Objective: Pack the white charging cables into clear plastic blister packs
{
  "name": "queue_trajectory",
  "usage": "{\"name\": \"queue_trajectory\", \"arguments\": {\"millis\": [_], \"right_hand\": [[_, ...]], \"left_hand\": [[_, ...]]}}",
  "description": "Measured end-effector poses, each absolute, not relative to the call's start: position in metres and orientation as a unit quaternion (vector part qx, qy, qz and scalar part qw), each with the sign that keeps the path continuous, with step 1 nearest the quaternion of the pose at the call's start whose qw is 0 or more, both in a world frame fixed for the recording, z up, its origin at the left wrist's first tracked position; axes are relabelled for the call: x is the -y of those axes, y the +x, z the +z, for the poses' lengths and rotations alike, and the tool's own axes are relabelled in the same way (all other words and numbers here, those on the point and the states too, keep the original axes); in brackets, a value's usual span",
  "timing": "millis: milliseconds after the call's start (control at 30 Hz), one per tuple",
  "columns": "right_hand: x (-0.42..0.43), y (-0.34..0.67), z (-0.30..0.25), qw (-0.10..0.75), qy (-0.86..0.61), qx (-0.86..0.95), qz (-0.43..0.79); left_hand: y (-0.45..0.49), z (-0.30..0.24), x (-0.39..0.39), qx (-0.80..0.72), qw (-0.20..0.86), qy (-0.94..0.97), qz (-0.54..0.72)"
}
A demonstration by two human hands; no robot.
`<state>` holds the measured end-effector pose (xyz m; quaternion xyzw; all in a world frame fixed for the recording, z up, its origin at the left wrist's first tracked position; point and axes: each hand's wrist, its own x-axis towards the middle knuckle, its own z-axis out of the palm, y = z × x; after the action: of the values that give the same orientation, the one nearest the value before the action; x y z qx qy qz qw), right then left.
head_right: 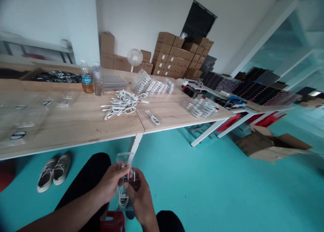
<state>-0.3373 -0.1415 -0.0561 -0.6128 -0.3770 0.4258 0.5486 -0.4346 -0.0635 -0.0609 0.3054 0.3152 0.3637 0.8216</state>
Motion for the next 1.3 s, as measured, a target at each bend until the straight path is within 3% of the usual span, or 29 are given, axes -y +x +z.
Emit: {"name": "queue_trajectory", "arguments": {"millis": [100, 400, 667, 867, 1300], "right_hand": [[0.139, -0.341, -0.053, 0.536, -0.623, 0.372, 0.432], [0.132, -0.339, -0.069, 0.46, -0.712, 0.437, 0.3], [0.149, -0.346, -0.087, 0.57, -0.579, 0.316, 0.49], [0.154, -0.351, -0.098, 0.619, -0.595, 0.243, 0.451], [0.154, -0.359, -0.082, 0.627, -0.612, 0.242, 0.418]], "left_hand": [[-0.434, -0.065, 0.067, -0.314, 0.818, 0.31, 0.369], [-0.433, -0.076, 0.066, -0.332, 0.815, 0.289, 0.376], [-0.437, -0.061, 0.033, -0.35, 0.846, 0.227, 0.333], [-0.443, -0.058, 0.035, -0.257, 0.88, 0.257, 0.304], [-0.443, -0.061, 0.057, -0.27, 0.85, 0.297, 0.341]]}}
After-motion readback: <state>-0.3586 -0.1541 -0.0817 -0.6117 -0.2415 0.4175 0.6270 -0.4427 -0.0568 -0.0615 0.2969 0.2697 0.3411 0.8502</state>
